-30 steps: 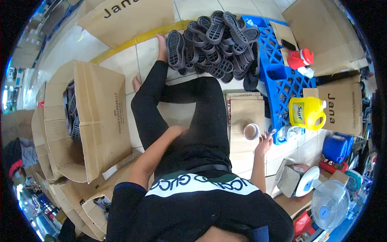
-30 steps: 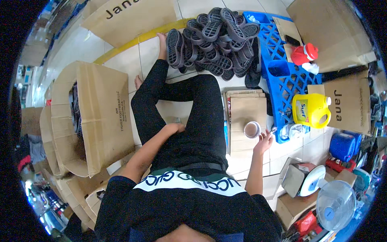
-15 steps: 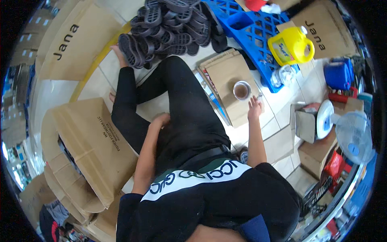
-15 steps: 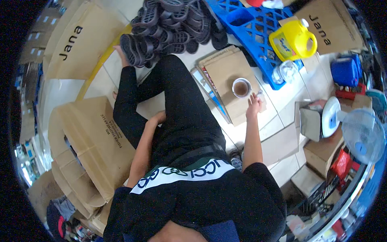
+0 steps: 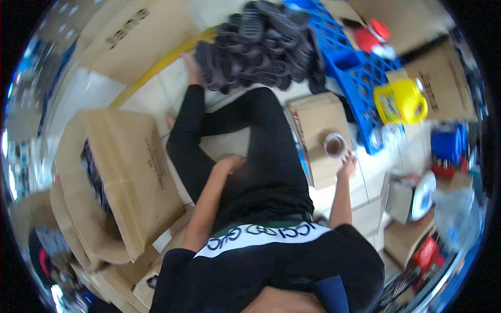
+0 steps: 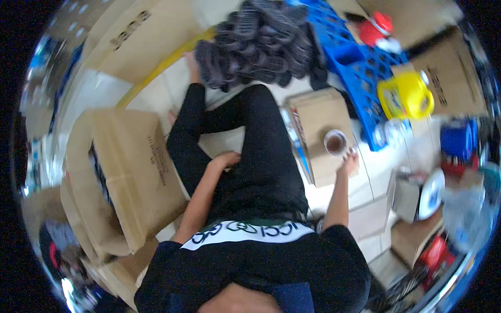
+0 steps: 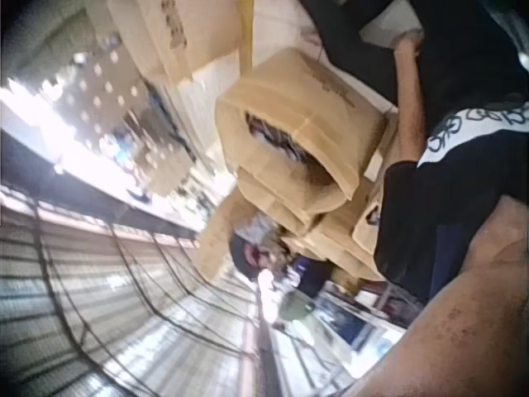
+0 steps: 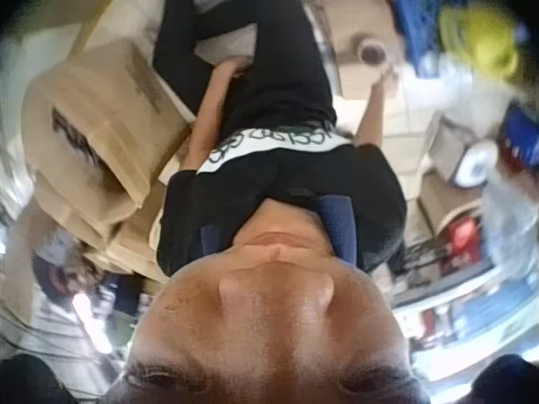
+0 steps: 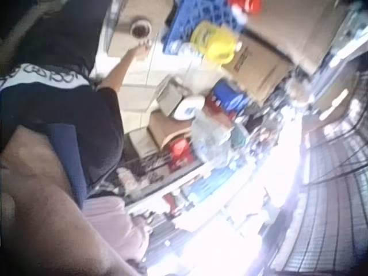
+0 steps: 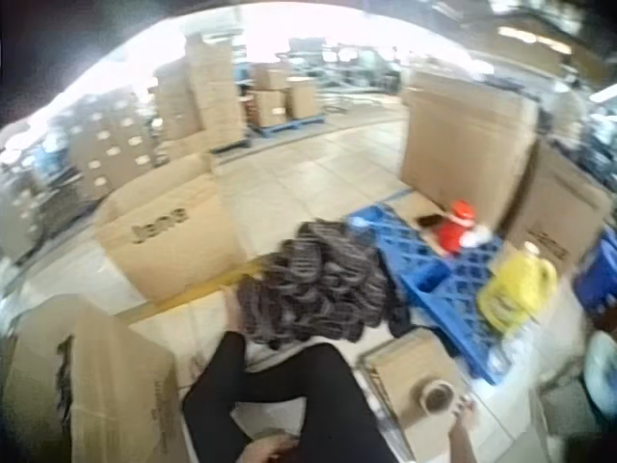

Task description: The person dips a small tool into a cup of liquid and applies it to shoe soles, handling the soles by hand and placing them into cardboard boxes.

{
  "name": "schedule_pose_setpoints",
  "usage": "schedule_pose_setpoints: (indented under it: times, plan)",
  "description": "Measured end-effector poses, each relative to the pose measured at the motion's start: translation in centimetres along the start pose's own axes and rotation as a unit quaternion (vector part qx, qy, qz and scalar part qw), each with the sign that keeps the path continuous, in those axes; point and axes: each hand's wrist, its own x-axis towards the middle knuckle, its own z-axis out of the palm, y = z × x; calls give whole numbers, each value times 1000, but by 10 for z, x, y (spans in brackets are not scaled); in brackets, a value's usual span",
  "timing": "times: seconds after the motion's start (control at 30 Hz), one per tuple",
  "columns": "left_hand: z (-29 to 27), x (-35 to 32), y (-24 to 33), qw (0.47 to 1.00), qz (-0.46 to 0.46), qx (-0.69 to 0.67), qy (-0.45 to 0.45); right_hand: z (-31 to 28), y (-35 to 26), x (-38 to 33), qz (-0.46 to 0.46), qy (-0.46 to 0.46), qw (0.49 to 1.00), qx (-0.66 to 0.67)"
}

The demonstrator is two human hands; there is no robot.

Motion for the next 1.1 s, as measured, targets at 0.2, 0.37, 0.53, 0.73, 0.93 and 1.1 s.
schedule_pose_setpoints:
  times: [0.2,0.37,0.53,0.73,0.93,1.1]
  plan:
    - [-104,-93,120,981,-122,-153,11,-40,24,2,77,7,997,22]
    - [-98,-84,119,959,45,277,-34,-56,21,1,76,49,996,7]
    - [-95,-87,125,444,345,824,-64,-78,15,-11,45,163,985,16]
    - [-57,-87,51,514,364,776,-35,-60,-6,-24,2,160,986,50]
    - [45,-16,-23,578,235,779,-54,-26,-21,18,6,84,996,36]
    - [60,11,-27,970,89,112,196,-12,-28,41,4,79,997,24]
